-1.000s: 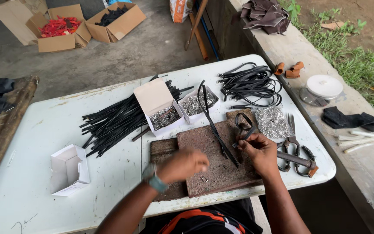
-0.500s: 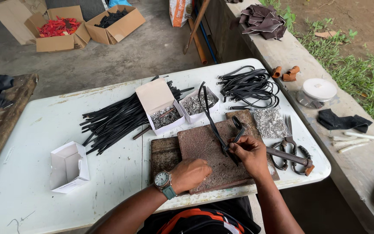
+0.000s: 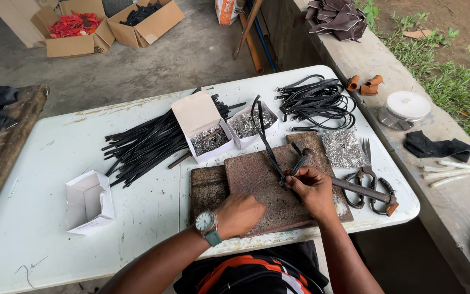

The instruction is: The person assembles black strap assemblies by threading metal rings onto the ends of black straps and securing them with a hammer and a small metal punch on a wooden block. The person repeatedly picks up straps and rings, aligns them, and hammers the rings into place.

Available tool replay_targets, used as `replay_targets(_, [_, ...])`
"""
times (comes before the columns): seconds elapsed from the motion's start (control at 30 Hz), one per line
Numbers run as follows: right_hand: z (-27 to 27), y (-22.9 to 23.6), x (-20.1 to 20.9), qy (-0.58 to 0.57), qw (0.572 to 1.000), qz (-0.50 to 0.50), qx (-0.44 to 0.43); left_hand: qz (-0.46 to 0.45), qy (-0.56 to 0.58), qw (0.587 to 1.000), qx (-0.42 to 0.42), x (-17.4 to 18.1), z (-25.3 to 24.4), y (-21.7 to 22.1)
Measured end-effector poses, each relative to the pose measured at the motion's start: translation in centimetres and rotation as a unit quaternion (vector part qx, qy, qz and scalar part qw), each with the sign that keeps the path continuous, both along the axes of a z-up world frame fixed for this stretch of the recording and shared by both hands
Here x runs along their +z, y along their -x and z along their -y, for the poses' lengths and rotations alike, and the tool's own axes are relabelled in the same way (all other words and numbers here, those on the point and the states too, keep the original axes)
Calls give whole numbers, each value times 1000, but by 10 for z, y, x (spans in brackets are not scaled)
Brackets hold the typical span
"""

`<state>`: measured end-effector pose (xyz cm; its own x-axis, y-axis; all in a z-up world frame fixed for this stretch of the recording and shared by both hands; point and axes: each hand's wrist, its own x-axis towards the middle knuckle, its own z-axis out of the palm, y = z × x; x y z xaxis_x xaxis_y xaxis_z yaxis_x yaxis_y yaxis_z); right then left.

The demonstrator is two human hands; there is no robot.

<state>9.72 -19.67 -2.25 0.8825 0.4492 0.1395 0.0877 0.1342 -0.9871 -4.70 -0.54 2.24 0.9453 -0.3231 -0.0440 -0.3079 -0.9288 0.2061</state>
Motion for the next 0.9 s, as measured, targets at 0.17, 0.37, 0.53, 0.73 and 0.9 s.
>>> replay_targets(0.17, [2, 2, 6, -3, 1000, -8, -6, -23, 87, 996, 14, 21, -8, -12])
replay_targets(0.37, [-11, 3, 15, -58, 998, -8, -24, -28, 589, 768, 252, 7, -20, -27])
replay_targets(0.53, [-29, 9, 20, -108, 993, -49, 7, -71, 780, 596, 180, -26, -15, -25])
replay_targets(0.73, [-34, 21, 19, -136, 987, -73, 36, -71, 821, 552, 128, -38, -6, -22])
replay_targets(0.9, [-36, 23, 22, -197, 968, -131, 87, -76, 828, 539, 136, -42, -7, -20])
